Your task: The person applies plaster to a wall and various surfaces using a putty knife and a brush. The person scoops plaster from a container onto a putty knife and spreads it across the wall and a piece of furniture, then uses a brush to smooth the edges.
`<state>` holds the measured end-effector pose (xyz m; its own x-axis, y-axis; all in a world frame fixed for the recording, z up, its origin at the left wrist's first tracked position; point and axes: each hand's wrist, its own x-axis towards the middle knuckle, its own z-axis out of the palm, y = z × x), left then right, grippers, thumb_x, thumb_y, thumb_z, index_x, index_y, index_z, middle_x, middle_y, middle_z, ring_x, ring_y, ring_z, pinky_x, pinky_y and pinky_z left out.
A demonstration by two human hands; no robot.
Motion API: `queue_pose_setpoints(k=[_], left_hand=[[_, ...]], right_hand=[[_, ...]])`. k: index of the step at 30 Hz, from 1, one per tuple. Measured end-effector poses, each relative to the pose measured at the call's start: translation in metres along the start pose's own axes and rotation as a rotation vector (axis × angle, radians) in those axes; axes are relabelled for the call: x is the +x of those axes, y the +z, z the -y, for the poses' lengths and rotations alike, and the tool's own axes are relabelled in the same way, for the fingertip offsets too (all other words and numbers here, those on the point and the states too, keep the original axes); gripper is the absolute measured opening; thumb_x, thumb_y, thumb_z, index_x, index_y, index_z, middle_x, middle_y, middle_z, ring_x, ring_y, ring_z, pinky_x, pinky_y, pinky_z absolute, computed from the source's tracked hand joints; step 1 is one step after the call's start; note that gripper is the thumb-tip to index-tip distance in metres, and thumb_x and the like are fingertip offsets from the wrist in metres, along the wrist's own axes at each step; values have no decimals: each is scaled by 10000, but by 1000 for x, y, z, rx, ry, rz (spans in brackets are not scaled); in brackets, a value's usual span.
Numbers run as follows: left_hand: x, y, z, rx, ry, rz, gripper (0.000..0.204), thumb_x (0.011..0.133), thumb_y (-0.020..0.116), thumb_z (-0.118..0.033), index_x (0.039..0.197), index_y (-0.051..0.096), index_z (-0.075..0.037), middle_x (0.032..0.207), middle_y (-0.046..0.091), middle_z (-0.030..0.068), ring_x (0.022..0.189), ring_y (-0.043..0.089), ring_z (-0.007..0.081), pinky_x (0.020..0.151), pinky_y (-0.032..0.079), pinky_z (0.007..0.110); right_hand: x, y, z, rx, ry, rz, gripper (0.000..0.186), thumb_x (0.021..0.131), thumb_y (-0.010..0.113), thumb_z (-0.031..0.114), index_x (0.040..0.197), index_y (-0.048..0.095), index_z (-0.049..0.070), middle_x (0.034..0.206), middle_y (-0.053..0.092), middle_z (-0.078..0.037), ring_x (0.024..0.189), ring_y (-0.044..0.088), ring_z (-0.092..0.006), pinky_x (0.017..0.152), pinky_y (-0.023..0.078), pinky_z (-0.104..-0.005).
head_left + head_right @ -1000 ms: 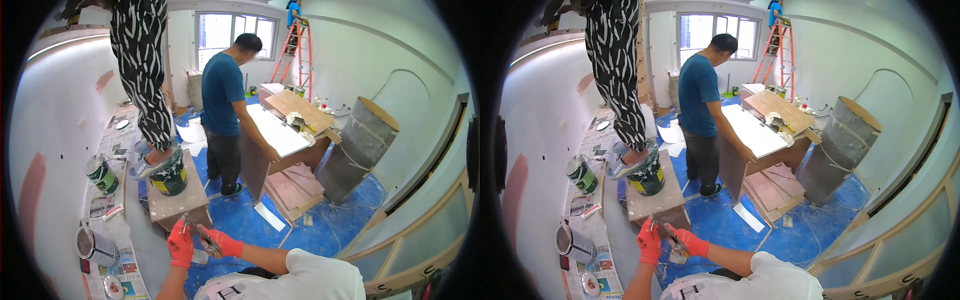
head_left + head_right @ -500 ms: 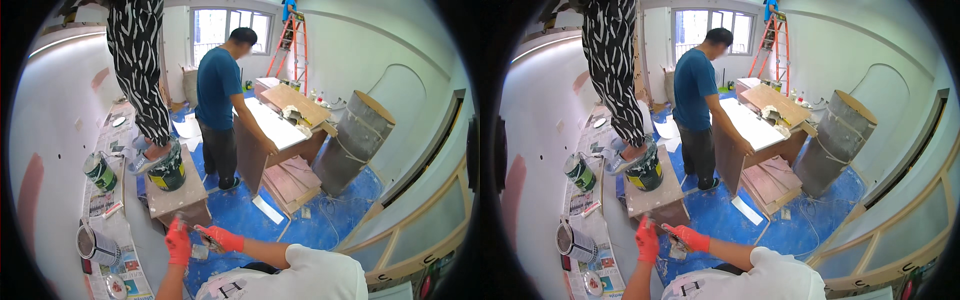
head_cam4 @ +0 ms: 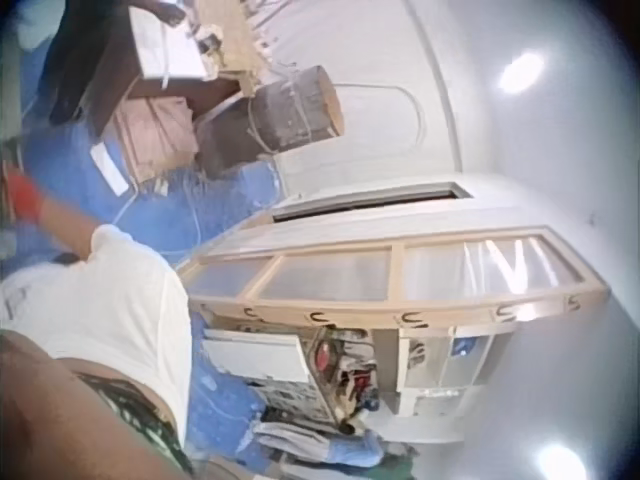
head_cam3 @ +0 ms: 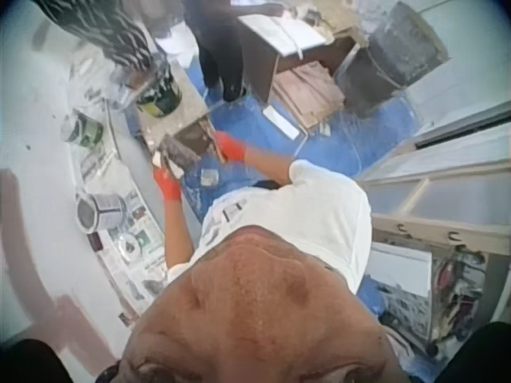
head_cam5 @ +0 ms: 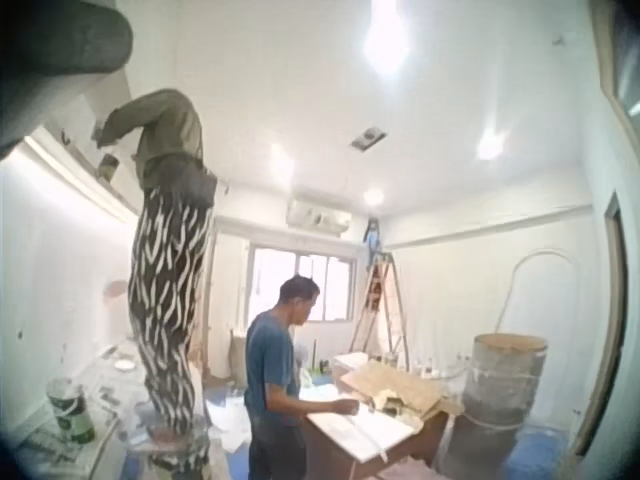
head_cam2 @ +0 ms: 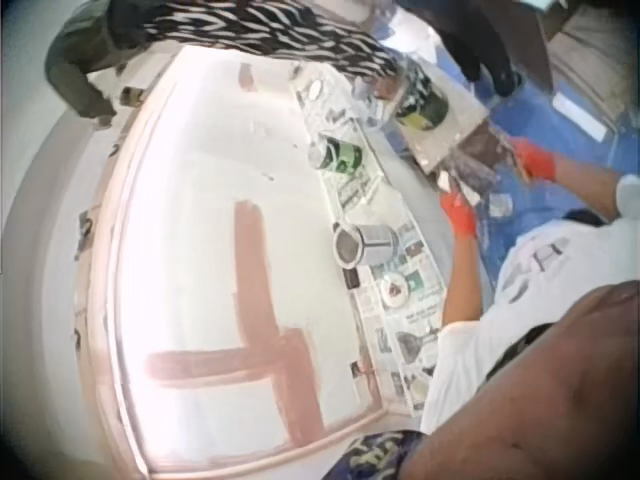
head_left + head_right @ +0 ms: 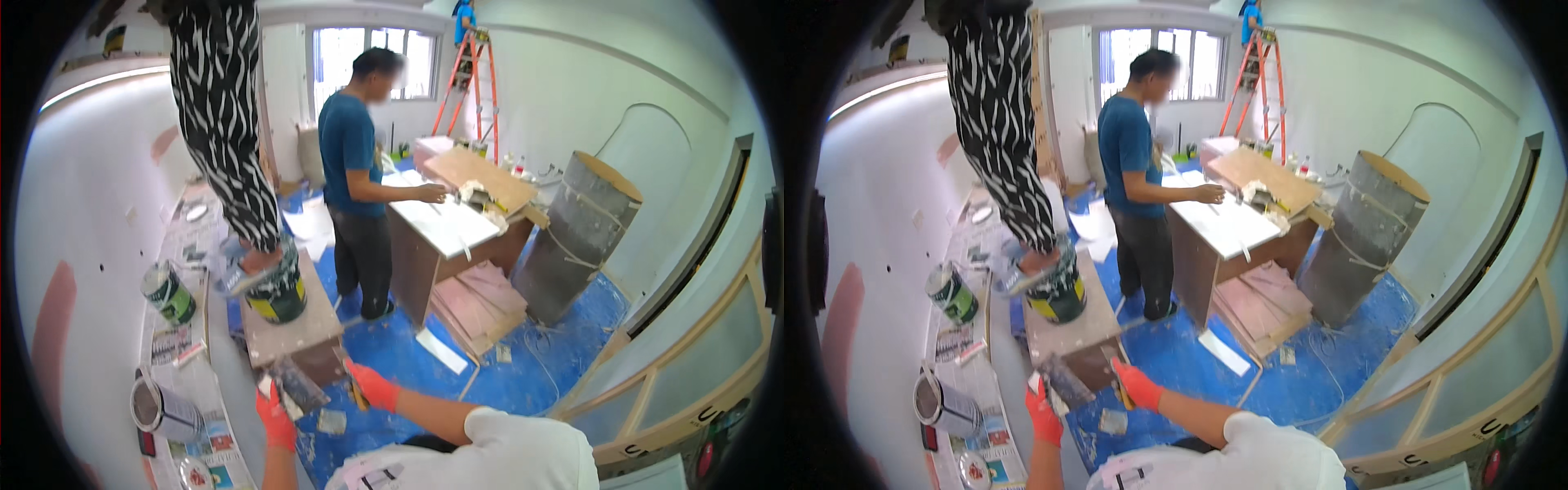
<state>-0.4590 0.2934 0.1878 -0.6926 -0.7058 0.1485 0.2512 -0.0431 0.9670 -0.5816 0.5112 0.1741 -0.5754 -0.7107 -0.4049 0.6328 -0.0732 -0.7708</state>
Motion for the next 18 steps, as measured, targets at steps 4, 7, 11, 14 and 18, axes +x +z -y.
queue_pose_setpoints(k=[4,7,11,14,18], left_hand=[[0,-27,33,-535,-643,6,423,981,532,-510,1148,623,-131,642,558,5,484,506,117,459,426,306],[-5,-16,24,-533,-758,-18,472,955,505,-607,1048,616,-158,503,430,-43,372,431,119,365,352,296],[-8,-13,37,-380,-637,89,454,963,518,-577,1076,609,-147,507,443,-34,378,440,115,359,339,284],[-27,7,13,-377,-633,235,430,969,528,-550,1074,619,-144,534,474,-27,386,458,117,360,355,285],[-12,-18,36,-651,-665,59,416,985,496,-538,1010,644,-150,539,515,-4,383,494,173,355,397,326]], right_hand=[[-11,12,-21,-123,-66,-10,472,1027,502,351,1432,425,119,967,647,-96,726,666,-223,655,549,-386],[-32,45,-31,-871,-720,69,521,1017,510,300,1476,372,97,1183,638,-138,929,664,-335,825,535,-421],[-67,93,14,-1076,-541,156,570,1016,504,272,1525,313,103,1389,544,-203,1199,577,-385,991,459,-430],[-55,87,32,-874,-305,55,559,1019,498,282,1521,329,102,1351,564,-232,1165,603,-362,957,462,-447],[-63,106,0,-913,-874,88,532,1021,492,326,1489,395,94,1216,636,-193,941,660,-328,793,513,-404]])
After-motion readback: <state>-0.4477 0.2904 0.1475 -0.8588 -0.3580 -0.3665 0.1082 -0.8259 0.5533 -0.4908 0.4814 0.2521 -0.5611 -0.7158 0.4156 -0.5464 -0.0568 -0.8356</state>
